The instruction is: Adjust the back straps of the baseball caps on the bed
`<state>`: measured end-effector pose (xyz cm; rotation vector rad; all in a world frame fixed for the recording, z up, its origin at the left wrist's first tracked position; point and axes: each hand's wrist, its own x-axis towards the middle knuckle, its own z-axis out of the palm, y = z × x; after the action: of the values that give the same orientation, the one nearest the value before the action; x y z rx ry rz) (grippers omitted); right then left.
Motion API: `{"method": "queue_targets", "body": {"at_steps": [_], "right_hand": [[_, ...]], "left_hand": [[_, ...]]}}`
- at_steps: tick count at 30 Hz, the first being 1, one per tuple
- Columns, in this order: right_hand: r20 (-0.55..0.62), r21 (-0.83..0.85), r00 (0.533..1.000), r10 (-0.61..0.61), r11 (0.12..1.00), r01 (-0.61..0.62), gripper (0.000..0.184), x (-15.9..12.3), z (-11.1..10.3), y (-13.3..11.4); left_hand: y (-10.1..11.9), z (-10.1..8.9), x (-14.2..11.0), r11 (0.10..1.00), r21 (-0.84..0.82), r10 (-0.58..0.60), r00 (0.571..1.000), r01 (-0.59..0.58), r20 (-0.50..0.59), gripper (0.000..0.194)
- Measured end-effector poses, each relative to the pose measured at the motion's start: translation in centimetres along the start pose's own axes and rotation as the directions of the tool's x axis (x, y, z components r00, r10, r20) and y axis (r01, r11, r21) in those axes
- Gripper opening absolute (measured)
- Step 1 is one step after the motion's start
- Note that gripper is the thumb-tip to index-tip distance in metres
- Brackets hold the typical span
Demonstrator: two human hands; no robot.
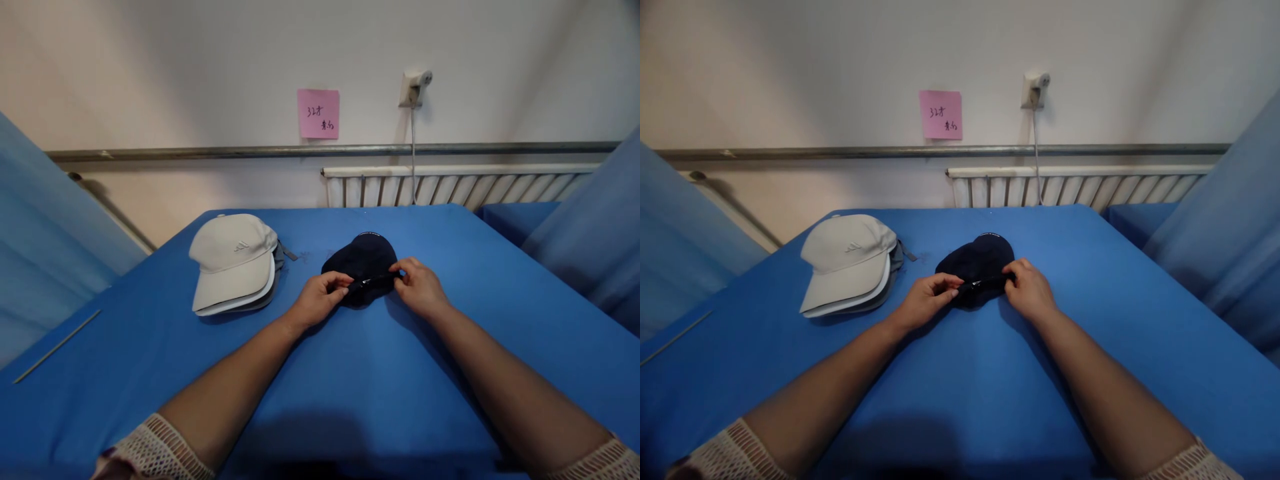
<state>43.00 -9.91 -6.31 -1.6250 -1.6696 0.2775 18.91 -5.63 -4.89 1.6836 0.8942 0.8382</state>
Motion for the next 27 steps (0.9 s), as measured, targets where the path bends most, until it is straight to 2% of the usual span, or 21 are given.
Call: {"method": "queue_targets", "body": {"at_steps": [3,6,7,9,11,12,13,15,17,21,23,25,27], "right_hand": [[0.124,0.172,0.977,-0.172,0.974,0.150,0.039,-0.8,0.2,-1.6],[0.208,0.270,0.957,-0.204,0.952,0.144,0.025,-1.2,0.6,-2.3],[0.214,0.295,0.962,-0.168,0.950,0.100,0.019,-1.1,0.7,-2.2],[0.220,0.363,0.974,-0.057,0.931,-0.027,0.019,-0.7,0.9,-1.5],[0.234,0.446,0.971,0.044,0.883,-0.148,0.023,-0.3,0.9,-0.8],[0.245,0.487,0.966,0.079,0.852,-0.193,0.024,-0.1,0.9,-0.6],[0.254,0.523,0.961,0.109,0.821,-0.231,0.025,0.1,0.8,-0.4],[0.273,0.570,0.949,0.160,0.768,-0.293,0.029,0.3,0.6,-0.5],[0.283,0.592,0.939,0.197,0.734,-0.332,0.032,0.3,0.4,-0.7],[0.285,0.611,0.935,0.209,0.712,-0.345,0.035,0.2,0.2,-1.1],[0.283,0.607,0.936,0.211,0.716,-0.345,0.035,0.2,0.3,-1.2],[0.294,0.600,0.931,0.215,0.717,-0.355,0.035,0.2,0.3,-1.2],[0.317,0.597,0.922,0.222,0.709,-0.376,0.035,0.2,0.4,-1.1]], "left_hand": [[0.0,0.5,-0.2,0.996,-0.094,0.011,1.000,-0.008,0.027,0.024],[0.2,0.4,-0.4,0.989,-0.151,0.023,0.993,-0.005,0.112,0.029],[0.3,0.2,-0.4,0.993,-0.112,0.052,0.990,-0.037,0.133,0.033],[0.4,-0.3,-0.3,0.982,0.079,0.159,0.977,-0.171,0.143,0.041],[0.4,-0.8,-0.2,0.888,0.344,0.279,0.952,-0.305,0.125,0.041],[0.4,-1.0,-0.1,0.825,0.455,0.320,0.941,-0.334,0.111,0.037],[0.3,-1.2,0.1,0.775,0.534,0.345,0.934,-0.338,0.090,0.030],[0.0,-1.4,0.4,0.742,0.599,0.352,0.935,-0.300,0.033,0.015],[-0.3,-1.4,0.7,0.778,0.576,0.319,0.948,-0.251,-0.017,0.009],[-0.6,-1.1,1.1,0.902,0.418,0.166,0.982,-0.113,-0.094,0.021],[-0.6,-0.8,1.1,0.933,0.353,0.114,0.987,-0.067,-0.112,0.021],[-0.4,-0.5,0.9,0.927,0.364,0.153,0.978,-0.092,-0.143,0.016],[0.0,-0.2,0.4,0.872,0.462,0.277,0.942,-0.163,-0.190,0.010]]}}
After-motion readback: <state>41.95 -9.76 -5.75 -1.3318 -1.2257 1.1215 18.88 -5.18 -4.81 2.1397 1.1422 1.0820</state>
